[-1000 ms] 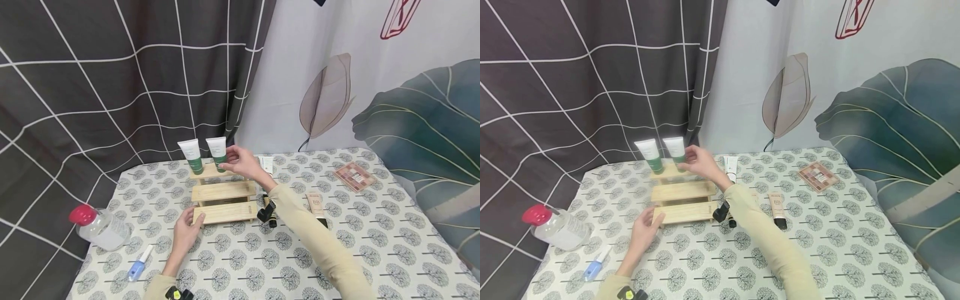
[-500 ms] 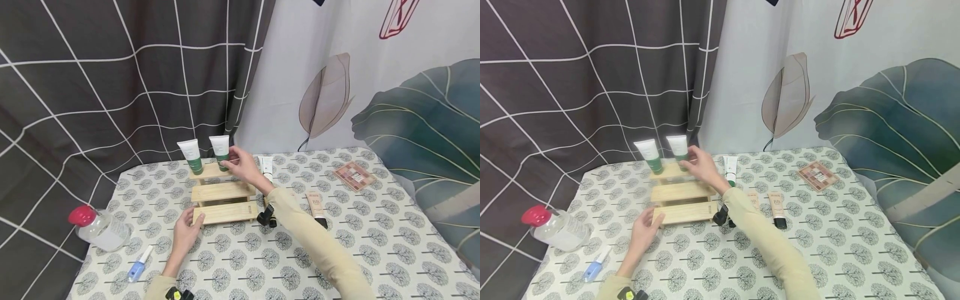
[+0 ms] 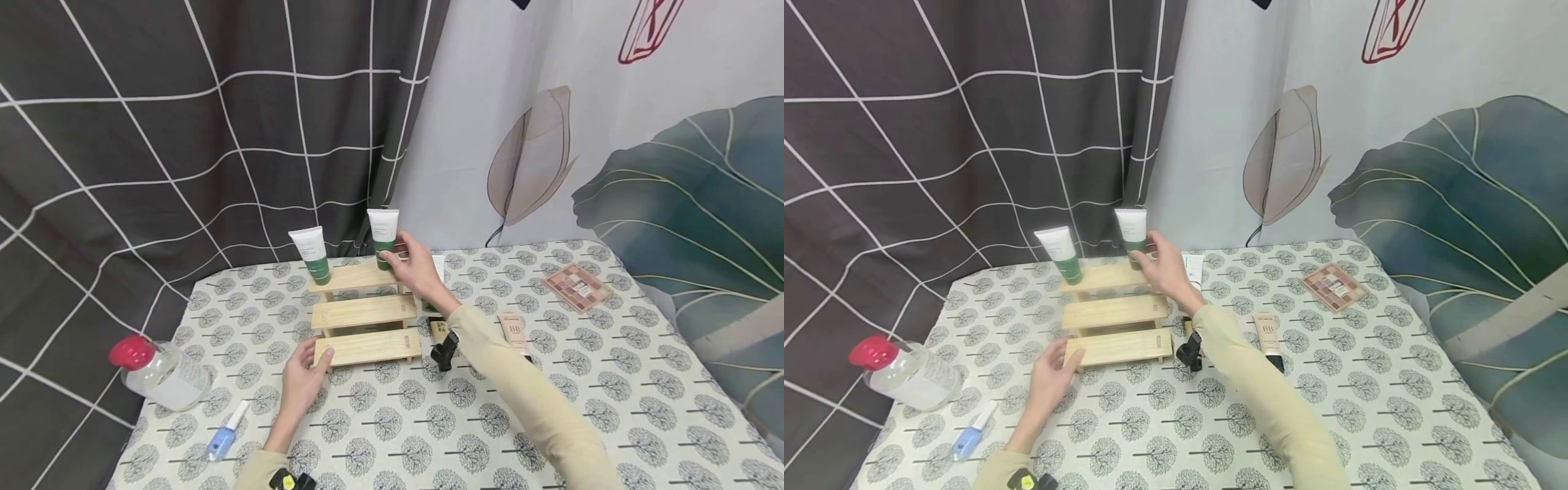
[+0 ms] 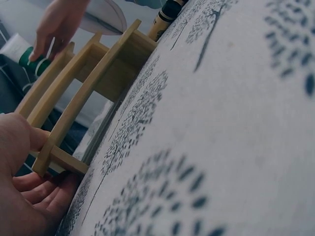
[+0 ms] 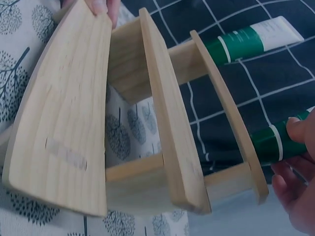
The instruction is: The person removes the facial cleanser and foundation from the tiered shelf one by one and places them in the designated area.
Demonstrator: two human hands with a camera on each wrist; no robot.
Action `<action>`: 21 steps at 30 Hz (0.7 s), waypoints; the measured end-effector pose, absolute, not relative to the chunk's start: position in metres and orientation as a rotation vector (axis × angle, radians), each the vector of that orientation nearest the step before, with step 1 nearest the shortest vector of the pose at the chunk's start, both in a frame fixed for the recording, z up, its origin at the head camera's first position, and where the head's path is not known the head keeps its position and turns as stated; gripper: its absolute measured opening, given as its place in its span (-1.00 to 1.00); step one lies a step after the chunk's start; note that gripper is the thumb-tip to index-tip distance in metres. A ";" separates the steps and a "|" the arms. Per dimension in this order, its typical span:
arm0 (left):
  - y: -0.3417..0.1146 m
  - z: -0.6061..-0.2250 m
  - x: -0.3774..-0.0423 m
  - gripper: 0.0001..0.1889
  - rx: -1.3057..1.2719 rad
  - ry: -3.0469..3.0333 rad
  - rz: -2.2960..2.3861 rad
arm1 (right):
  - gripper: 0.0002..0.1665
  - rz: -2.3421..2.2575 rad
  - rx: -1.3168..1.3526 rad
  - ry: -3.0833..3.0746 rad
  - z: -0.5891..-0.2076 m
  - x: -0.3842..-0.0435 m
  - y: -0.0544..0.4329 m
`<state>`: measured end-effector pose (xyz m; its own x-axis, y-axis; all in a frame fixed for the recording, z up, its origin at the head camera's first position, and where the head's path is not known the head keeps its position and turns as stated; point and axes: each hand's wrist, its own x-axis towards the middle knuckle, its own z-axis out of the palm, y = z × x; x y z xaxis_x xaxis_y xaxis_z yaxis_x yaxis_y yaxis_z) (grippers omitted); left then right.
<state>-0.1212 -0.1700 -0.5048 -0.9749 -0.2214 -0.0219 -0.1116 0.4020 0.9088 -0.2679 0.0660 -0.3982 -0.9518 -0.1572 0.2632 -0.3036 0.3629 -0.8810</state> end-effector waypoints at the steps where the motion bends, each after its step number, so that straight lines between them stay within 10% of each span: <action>1: -0.170 -0.505 -0.121 -0.40 0.304 -2.547 -1.640 | -0.54 1.650 0.420 -2.466 -0.399 -0.269 0.068; 21: -0.169 -0.503 -0.121 -0.42 0.290 -2.541 -1.634 | -0.52 1.675 0.233 -2.407 -0.407 -0.277 0.132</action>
<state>-0.1206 -0.1694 -0.5029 -0.9761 -0.2170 -0.0132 -0.1020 0.4035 0.9093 -0.2770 0.1315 -0.4069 -0.9676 -0.0154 0.2520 -0.2416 0.3457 -0.9067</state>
